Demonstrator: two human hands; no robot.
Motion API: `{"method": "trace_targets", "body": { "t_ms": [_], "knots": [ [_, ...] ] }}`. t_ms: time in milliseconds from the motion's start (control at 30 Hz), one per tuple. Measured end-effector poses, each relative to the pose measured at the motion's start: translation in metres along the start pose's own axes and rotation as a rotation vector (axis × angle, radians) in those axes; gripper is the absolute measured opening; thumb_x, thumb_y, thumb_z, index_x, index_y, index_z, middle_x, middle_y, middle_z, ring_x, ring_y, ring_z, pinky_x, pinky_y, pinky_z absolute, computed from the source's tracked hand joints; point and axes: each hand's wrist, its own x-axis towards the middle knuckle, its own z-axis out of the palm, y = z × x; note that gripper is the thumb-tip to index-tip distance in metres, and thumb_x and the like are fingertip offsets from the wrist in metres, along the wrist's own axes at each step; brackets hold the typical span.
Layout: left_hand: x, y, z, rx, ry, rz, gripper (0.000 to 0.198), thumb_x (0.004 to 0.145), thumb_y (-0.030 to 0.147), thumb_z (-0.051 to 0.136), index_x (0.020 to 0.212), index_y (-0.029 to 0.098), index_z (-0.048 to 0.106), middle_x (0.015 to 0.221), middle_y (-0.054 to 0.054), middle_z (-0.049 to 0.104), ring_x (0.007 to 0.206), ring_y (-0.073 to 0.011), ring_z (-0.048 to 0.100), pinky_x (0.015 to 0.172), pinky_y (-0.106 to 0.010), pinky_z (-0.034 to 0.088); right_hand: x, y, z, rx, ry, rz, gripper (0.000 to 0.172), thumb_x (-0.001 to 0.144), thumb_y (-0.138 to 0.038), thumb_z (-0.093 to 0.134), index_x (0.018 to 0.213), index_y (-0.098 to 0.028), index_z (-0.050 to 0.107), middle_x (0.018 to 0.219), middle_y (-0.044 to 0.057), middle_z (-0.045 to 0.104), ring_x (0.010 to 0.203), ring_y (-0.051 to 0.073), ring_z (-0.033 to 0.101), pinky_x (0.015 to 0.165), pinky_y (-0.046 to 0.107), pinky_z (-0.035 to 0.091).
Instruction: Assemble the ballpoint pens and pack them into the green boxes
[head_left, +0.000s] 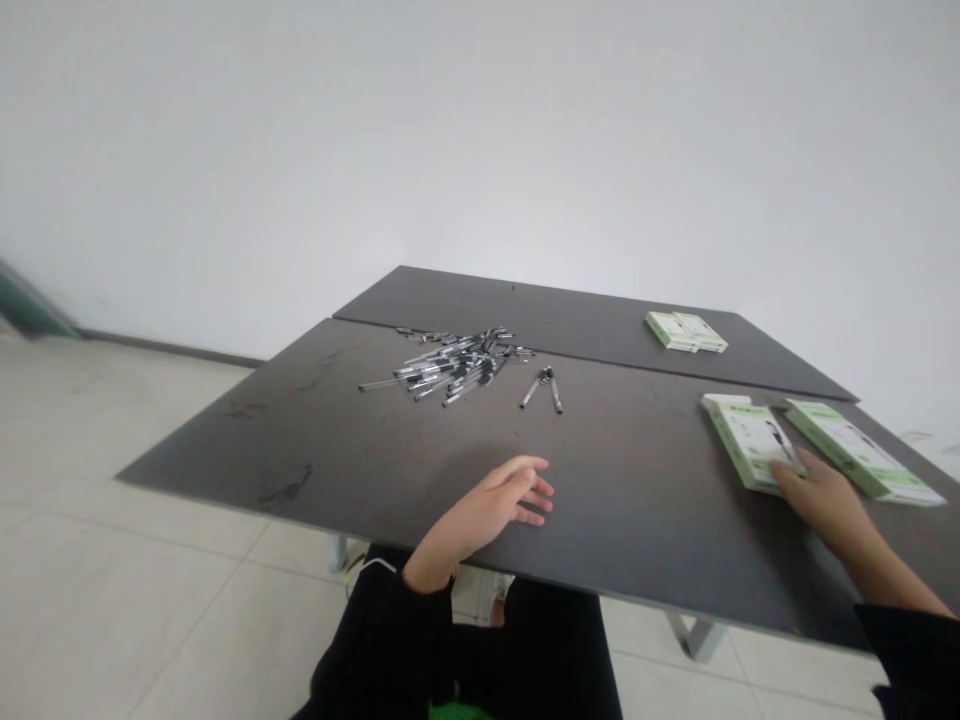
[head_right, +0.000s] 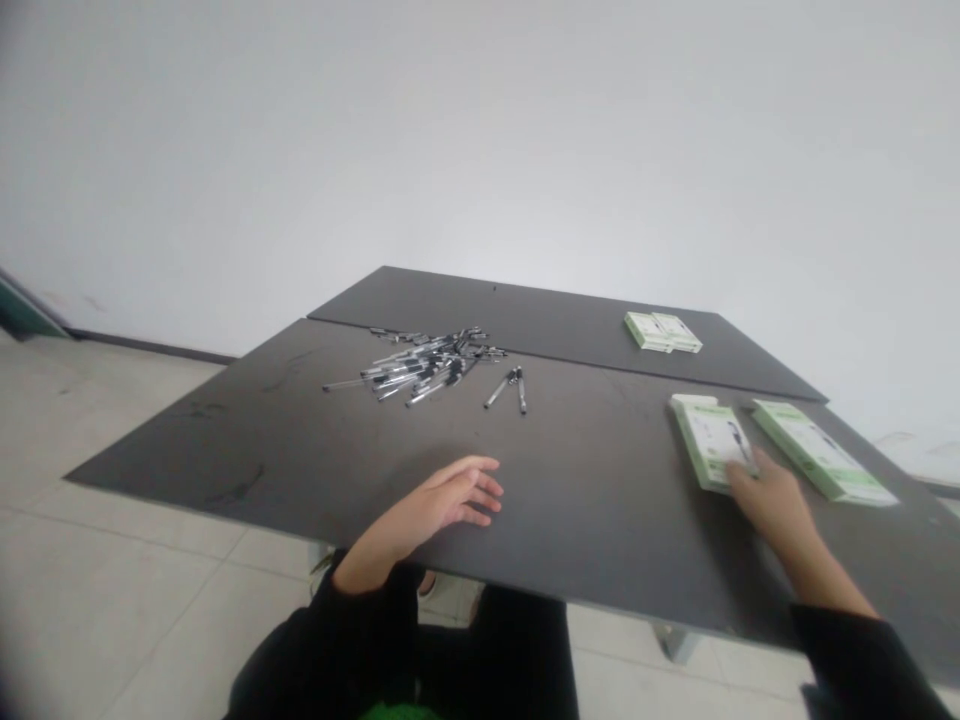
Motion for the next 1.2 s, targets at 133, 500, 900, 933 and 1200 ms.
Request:
{"method": "trace_targets", "body": {
  "t_ms": [133, 500, 900, 933, 1200],
  "knots": [
    [-0.012, 0.016, -0.008, 0.23, -0.106, 0.025, 0.041, 0.092, 0.05, 0.053, 0.115, 0.017, 0.061, 0.101, -0.01, 0.065, 0.088, -0.0187, 0.065, 0.077, -0.033, 0.053, 0.001, 0.001, 0.004, -0.357, 0.071, 0.162, 0.023, 0.067, -0.037, 0.077, 0.086, -0.026, 0.074, 0.128, 0.029, 0.06, 0.134, 0.058, 0.039, 0.092, 0.074, 0.029],
    [-0.015, 0.091, -0.113, 0.869, 0.248, 0.157, 0.032, 0.095, 0.033, 0.038, 0.088, 0.015, 0.064, 0.091, -0.006, 0.069, 0.074, -0.0159, 0.061, 0.07, -0.028, 0.046, 0.016, -0.185, 0.108, -0.357, -0.45, -0.448, 0.025, 0.077, -0.018, 0.052, 0.092, -0.023, 0.072, 0.101, 0.011, 0.072, 0.08, 0.027, 0.072, 0.082, 0.041, 0.056],
    [-0.035, 0.07, -0.124, 1.031, 0.309, 0.1, 0.028, 0.096, 0.028, 0.038, 0.089, 0.019, 0.064, 0.094, -0.005, 0.069, 0.09, -0.0199, 0.061, 0.083, -0.031, 0.042, -0.053, -0.403, 0.338, -0.123, -0.989, -1.159, 0.029, 0.082, -0.005, 0.054, 0.1, -0.013, 0.075, 0.103, 0.01, 0.066, 0.086, 0.016, 0.061, 0.082, 0.025, 0.044],
    [-0.035, 0.07, -0.124, 1.028, 0.31, 0.103, 0.028, 0.097, 0.027, 0.038, 0.091, 0.019, 0.065, 0.096, -0.005, 0.069, 0.091, -0.0199, 0.061, 0.084, -0.031, 0.042, -0.065, -0.41, 0.346, -0.108, -1.038, -1.204, 0.024, 0.083, -0.008, 0.058, 0.099, -0.013, 0.076, 0.103, 0.01, 0.065, 0.086, 0.016, 0.061, 0.082, 0.025, 0.044],
    [-0.041, 0.069, -0.126, 0.968, 0.291, 0.16, 0.025, 0.096, 0.025, 0.042, 0.088, 0.019, 0.064, 0.092, -0.004, 0.068, 0.089, -0.0183, 0.06, 0.082, -0.03, 0.041, -0.128, -0.42, 0.354, -0.298, -1.009, -1.328, 0.016, 0.091, -0.016, 0.056, 0.087, -0.012, 0.071, 0.106, 0.015, 0.066, 0.101, 0.025, 0.058, 0.087, 0.035, 0.033]
  ]
}}
